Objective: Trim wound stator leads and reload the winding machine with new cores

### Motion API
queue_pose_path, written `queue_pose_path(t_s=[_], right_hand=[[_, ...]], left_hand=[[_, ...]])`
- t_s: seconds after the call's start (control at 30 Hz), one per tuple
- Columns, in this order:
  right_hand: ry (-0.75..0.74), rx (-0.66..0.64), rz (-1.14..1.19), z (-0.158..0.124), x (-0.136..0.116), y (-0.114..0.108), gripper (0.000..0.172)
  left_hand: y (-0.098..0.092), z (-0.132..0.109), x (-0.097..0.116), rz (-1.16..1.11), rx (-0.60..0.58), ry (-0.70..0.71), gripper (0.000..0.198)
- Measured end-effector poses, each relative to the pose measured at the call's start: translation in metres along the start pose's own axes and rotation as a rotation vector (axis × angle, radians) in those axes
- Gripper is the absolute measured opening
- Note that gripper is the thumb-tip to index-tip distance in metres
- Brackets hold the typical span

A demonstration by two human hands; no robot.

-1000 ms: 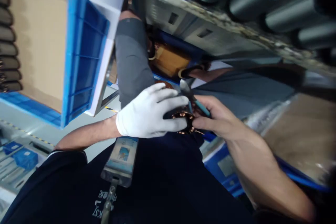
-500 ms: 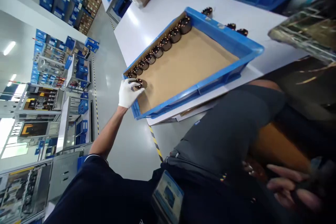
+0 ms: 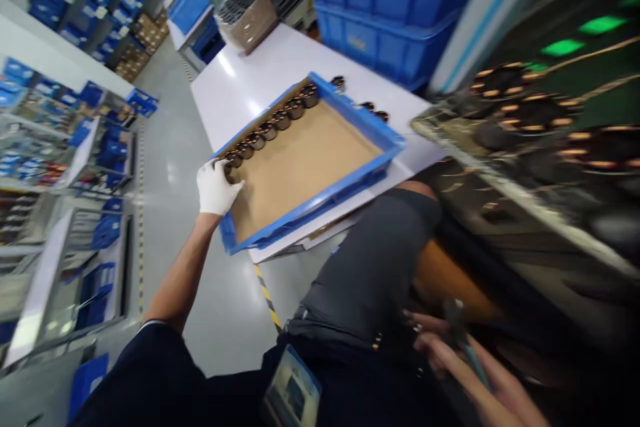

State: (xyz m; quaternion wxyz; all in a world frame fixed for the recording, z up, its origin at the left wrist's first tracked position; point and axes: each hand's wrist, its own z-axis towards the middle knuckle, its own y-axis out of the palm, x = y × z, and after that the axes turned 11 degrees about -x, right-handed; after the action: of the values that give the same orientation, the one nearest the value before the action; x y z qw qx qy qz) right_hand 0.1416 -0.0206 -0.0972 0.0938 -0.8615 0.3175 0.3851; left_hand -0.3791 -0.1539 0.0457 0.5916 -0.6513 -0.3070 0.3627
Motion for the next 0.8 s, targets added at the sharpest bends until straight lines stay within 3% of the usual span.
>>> queue_pose_path(t_s=[0.1,0.17,0.23,0.33,0.4,0.53,0.67,0.73,0.8], right_hand=[[-0.021,-0.05,0.058,-0.019,-0.028,0.01,0.077],[-0.066,-0.06,0.058,-0.025,-0.039,0.014,0.085],[-0.098,-0.082,0.056,-0.032,-0.045,0.015,0.085],[-0.105,-0.099,0.06,-0.048,-0.043,0.012,0.08],[-0.09,-0.074,0.08,-0.059,-0.034,0.008,0.081],[-0.054,0.046,0.159,-0.07,-0.004,0.008,0.089],[-0.066,0.116,0.241,-0.071,0.017,0.017,0.082],[-0.123,0.128,0.206,-0.072,0.018,0.021,0.073],[-0.178,0.137,0.155,-0.075,0.014,0.023,0.063]], left_hand=[[-0.001,-0.016,0.074,-0.309,0.147,0.405,0.072],[-0.003,-0.018,0.138,-0.518,0.209,0.72,0.071],[-0.008,-0.012,0.204,-0.619,0.207,0.946,0.068],[-0.016,0.012,0.287,-0.6,0.174,1.072,0.059],[-0.019,0.029,0.322,-0.55,0.148,1.084,0.051],[-0.016,0.053,0.35,-0.442,0.185,1.221,0.039],[-0.011,0.068,0.353,-0.418,0.195,1.249,0.056],[-0.011,0.063,0.35,-0.459,0.239,1.26,0.05],[-0.01,0.038,0.346,-0.597,0.356,1.283,0.041]])
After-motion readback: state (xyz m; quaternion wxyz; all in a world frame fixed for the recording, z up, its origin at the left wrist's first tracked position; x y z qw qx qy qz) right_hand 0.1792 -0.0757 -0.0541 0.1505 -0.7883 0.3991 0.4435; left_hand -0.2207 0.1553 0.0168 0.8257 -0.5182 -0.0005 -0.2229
